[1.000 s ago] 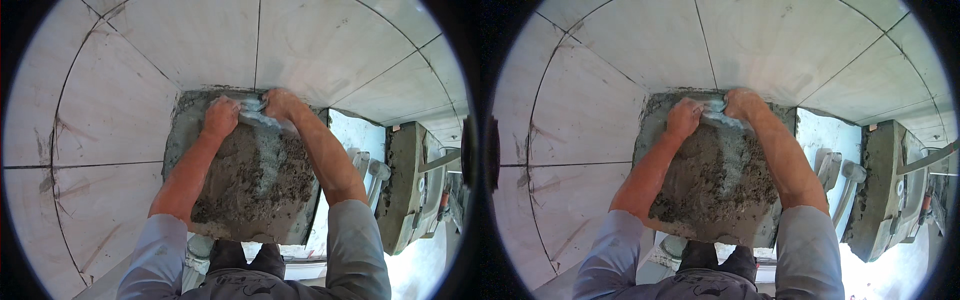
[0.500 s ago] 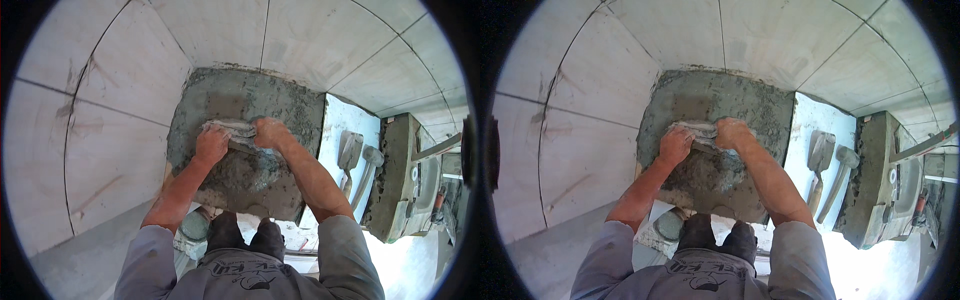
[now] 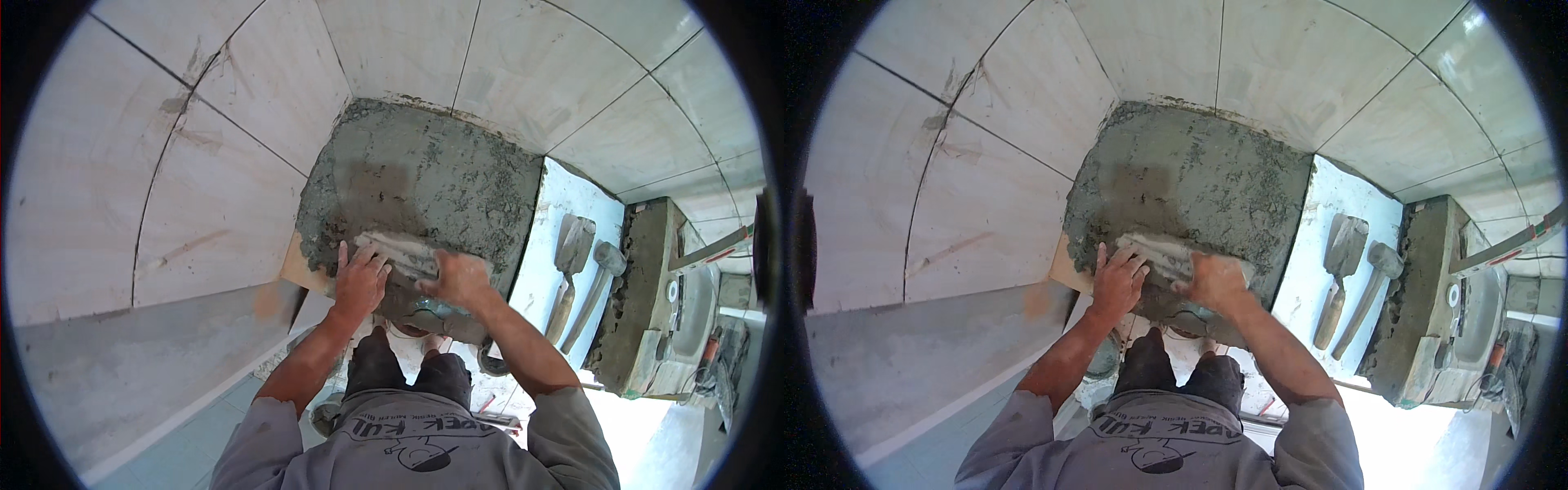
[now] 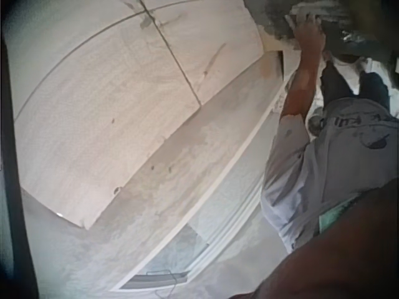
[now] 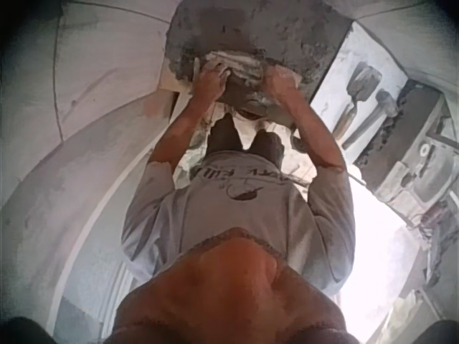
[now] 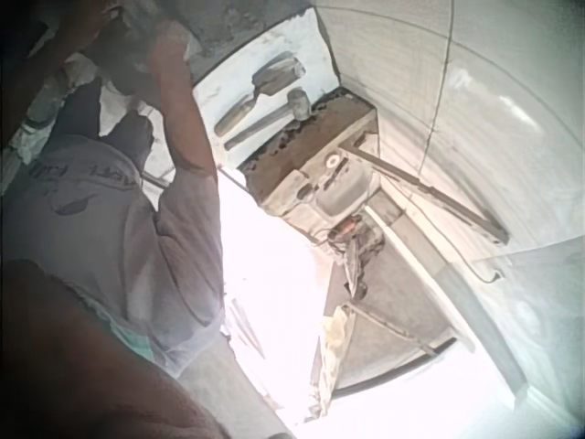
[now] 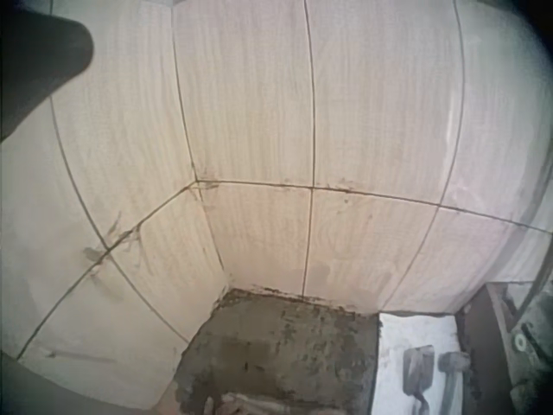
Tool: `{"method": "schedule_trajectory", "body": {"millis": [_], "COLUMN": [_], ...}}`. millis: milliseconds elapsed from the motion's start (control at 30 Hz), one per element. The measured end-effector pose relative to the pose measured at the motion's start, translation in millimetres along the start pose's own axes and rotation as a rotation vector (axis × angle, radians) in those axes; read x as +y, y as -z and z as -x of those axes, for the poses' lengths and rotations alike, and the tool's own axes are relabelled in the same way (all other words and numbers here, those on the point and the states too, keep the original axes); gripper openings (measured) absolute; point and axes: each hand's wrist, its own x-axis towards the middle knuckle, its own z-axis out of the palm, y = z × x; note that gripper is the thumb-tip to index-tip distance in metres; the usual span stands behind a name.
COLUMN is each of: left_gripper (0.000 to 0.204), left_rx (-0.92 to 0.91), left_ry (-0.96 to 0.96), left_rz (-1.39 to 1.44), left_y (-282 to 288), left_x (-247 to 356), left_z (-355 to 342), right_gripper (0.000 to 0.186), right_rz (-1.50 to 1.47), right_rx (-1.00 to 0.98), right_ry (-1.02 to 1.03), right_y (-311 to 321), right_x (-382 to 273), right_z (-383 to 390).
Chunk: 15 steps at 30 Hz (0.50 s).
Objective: Smoothing and leveling wet cement on a surface using a trowel.
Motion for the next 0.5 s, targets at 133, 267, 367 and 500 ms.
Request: {"method": "schedule_trajectory", "body": {"millis": [133, 267, 367, 500], "left_gripper": [0.028, 0.027, 0.028, 0.009], "left_rx": [-0.086, 0.011, -0.02, -0.011], "left_ry": [0.019, -0.083, -0.11, -0.183], "left_rz": [0.109, 0.097, 0.167, 0.151], "left_y": [5, -5, -23, -62], "left_x": [-22, -35, -31, -17], "left_z": [8, -18, -64, -150], "right_gripper": [0.04, 0.024, 0.019, 0.018], "right_rz": [0.039, 0.1, 0.147, 0.174], "right_rx": [0.21, 0.411, 0.429, 0.469], "right_ry": [0.089, 0.161, 0.114, -0.077], "right_y": [-63, -76, -64, -23], "right_x": [-1, 6, 19, 53], "right_z": [-7, -40, -64, -95]}}
